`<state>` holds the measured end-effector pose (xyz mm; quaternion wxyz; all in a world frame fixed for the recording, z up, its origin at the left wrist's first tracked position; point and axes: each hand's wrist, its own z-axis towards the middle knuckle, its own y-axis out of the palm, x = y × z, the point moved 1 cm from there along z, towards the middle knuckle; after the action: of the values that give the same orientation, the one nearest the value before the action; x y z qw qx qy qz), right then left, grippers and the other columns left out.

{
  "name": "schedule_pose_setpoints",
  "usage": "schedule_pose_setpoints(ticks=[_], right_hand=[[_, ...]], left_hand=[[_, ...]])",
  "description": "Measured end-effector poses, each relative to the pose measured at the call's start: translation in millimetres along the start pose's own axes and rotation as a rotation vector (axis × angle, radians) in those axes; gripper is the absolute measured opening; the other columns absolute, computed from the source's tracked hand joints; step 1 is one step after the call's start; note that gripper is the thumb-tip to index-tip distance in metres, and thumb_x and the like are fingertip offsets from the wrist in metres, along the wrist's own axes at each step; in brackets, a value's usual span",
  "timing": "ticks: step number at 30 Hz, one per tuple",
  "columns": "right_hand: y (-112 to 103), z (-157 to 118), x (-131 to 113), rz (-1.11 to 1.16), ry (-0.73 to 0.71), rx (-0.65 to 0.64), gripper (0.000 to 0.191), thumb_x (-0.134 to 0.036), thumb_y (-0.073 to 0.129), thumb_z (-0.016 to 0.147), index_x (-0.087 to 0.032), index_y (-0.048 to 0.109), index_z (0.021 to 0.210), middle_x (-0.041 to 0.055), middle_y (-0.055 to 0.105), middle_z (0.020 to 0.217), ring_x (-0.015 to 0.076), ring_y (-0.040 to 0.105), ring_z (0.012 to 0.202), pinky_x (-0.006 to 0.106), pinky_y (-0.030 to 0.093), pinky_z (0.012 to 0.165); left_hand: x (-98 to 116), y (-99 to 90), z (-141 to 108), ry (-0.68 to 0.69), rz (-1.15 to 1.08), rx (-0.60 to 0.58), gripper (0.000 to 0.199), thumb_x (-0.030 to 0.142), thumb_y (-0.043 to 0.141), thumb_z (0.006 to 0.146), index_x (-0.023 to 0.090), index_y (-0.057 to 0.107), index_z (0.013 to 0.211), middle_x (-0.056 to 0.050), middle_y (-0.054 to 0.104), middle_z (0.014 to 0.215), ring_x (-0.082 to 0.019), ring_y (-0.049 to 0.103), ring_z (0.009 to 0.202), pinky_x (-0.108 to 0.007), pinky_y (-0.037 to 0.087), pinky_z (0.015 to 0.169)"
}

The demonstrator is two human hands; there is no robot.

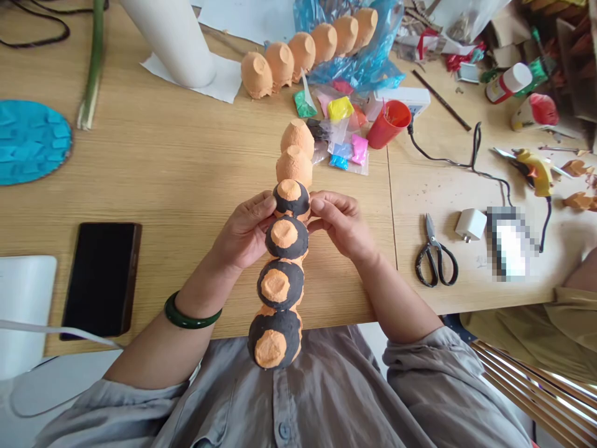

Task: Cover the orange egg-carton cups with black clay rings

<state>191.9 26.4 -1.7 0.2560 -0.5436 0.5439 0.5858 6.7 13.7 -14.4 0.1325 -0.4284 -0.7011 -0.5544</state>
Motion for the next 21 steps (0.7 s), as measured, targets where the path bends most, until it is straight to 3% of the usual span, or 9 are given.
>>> schedule_pose_setpoints(ticks=[3,9,14,21], right_hand=[[-7,-1,-8,-0.165,-0.073,-0.006,0.061,-0.073,0.098,0.075,-0.020,0.070,0.083,-0.0019,0.072,0.074,0.0119,0.070,0.068,0.025,0.064,0.066],[-11,-2,-11,-0.375,-0.189,0.083,0.069,-0.074,0.102,0.067,-0.023,0.058,0.079,-0.0048,0.060,0.077,0.0105,0.056,0.071,0.023,0.049,0.059],[-9,-3,-9,-0.428,-0.179,0.053,0.066,-0.074,0.100,0.071,-0.024,0.057,0.079,-0.0035,0.060,0.078,0.0136,0.056,0.075,0.027,0.050,0.063],[-4,0,4,-0.345,-0.131,0.087,0.065,-0.070,0.099,0.076,-0.025,0.053,0.080,-0.0050,0.058,0.080,0.0117,0.057,0.070,0.027,0.052,0.061]], left_hand=[[5,-0.7,1,0.019,0.031,-0.053,0.047,0.048,0.109,0.070,0.014,0.080,0.083,0.000,0.070,0.070,-0.012,0.059,0.058,-0.024,0.054,0.054],[8,4.6,-3,0.095,0.122,-0.025,0.036,0.042,0.103,0.079,0.016,0.077,0.078,0.000,0.071,0.073,-0.009,0.061,0.064,-0.020,0.051,0.060],[11,14.4,-12,0.017,0.222,0.046,0.041,0.046,0.096,0.088,0.017,0.070,0.077,0.004,0.056,0.066,-0.007,0.045,0.055,-0.021,0.038,0.051],[4,16.1,-9,0.109,0.235,0.113,0.047,0.053,0.106,0.073,0.019,0.074,0.072,0.003,0.066,0.066,-0.009,0.051,0.059,-0.023,0.044,0.056]])
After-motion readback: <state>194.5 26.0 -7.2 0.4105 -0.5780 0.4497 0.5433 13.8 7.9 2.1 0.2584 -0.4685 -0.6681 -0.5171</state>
